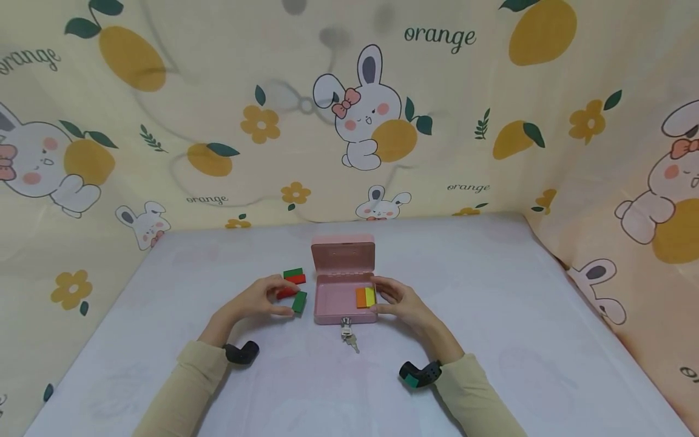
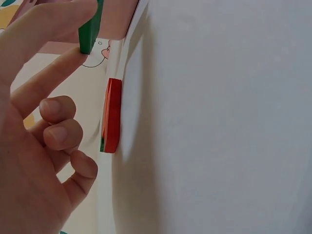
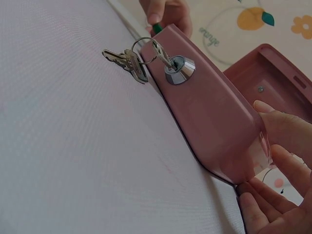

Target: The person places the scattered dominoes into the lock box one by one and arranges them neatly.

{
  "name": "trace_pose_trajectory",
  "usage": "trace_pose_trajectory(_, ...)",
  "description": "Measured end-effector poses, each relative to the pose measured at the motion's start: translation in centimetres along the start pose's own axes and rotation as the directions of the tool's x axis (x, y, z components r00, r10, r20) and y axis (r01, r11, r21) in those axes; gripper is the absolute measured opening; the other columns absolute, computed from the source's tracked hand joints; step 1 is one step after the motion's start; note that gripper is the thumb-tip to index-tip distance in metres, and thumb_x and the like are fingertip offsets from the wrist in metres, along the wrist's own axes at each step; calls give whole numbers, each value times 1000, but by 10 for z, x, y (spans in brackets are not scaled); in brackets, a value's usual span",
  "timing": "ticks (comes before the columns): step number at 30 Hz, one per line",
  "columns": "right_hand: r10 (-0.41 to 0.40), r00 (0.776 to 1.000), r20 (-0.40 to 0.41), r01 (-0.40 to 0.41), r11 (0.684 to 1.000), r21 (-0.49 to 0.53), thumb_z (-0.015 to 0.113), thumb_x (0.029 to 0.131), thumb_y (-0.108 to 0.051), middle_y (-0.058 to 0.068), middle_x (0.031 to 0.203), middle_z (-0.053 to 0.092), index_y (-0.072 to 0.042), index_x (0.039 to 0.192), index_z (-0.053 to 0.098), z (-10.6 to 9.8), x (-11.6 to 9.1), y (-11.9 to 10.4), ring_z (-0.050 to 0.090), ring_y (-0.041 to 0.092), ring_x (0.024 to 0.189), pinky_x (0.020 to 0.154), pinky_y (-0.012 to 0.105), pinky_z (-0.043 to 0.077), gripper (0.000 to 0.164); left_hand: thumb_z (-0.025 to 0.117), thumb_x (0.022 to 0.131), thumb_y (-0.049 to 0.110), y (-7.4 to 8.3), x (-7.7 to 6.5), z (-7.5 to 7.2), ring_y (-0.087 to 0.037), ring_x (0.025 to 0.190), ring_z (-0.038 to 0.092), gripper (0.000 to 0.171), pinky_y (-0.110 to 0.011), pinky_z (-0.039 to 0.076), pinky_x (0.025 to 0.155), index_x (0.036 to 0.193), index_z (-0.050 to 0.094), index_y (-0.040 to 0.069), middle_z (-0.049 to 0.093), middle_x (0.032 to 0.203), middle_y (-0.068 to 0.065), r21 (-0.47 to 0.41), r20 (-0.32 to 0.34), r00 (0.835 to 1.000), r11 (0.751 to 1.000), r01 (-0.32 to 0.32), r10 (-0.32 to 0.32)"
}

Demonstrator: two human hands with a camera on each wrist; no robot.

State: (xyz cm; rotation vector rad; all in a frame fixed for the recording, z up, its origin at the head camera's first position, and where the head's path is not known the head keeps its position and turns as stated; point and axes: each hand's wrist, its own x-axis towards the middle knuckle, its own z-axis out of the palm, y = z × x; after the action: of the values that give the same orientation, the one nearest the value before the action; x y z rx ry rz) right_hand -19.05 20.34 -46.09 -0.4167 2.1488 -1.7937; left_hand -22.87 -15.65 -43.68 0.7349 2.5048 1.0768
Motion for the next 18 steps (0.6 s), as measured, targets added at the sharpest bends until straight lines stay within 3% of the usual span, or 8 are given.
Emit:
trace_pose_trajectory(11,-1,1000,3,1,1000,-5,70,86,-10,27,154,29,5,145,33,1,-1,-1,25,44,146,113,37,28,71,80,78,22,4,1,4,-17,81,43,46,-21,35,68,120,66,12,49,85,-13,-14,-72,995,997,-73,72)
trace_pose_trajectory(18,1,1000,2,-1,1000,-13,69,87,-11,28,153,30,5,145,32,1,-1,-2,25,45,145,112,38,28,71,80,77,19,9,1,8,-14,80,43,43,-19,36,68,118,66,10,48,84,-8,-29,-106,991,996,-83,80)
